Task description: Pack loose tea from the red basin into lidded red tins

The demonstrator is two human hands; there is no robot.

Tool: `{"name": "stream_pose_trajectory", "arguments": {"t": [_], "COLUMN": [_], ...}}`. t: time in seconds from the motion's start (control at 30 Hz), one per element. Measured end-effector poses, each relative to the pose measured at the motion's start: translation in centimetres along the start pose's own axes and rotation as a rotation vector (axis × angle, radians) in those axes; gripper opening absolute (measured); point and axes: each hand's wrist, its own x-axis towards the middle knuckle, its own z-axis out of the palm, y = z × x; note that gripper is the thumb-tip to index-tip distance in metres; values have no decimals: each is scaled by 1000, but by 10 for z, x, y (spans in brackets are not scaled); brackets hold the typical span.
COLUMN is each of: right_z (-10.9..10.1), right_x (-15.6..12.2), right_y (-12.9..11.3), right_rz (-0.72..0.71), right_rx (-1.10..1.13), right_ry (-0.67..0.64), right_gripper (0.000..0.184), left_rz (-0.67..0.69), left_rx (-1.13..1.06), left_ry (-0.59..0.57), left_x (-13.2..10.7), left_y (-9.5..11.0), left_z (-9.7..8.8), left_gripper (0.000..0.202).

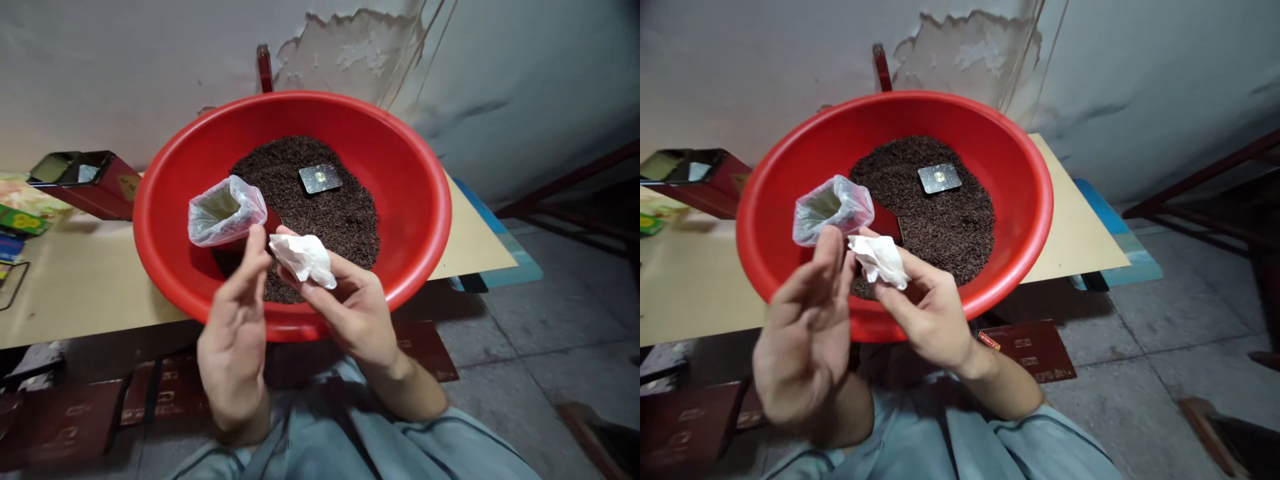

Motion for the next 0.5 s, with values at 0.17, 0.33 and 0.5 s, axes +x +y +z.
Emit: {"name": "stream_pose_trajectory", "arguments": {"t": [0.17, 0.33, 0.5], "right_z": [-10, -11, 1], "right_x": [-4, -3, -16], "right_y": [-13, -11, -24], "right_rz": [1, 147, 113], "right_rx": [-242, -24, 122], "right_ry": [-118, 31, -17], "right_gripper": [21, 25, 9], "left_rz": [-30, 11, -87], "left_rx": [256, 196, 78], "left_ry": [-118, 134, 271], "left_x": [25, 19, -11], "left_y": [-10, -22, -3], "left_z": [-21, -16, -1], "left_gripper": [33, 12, 18]}}
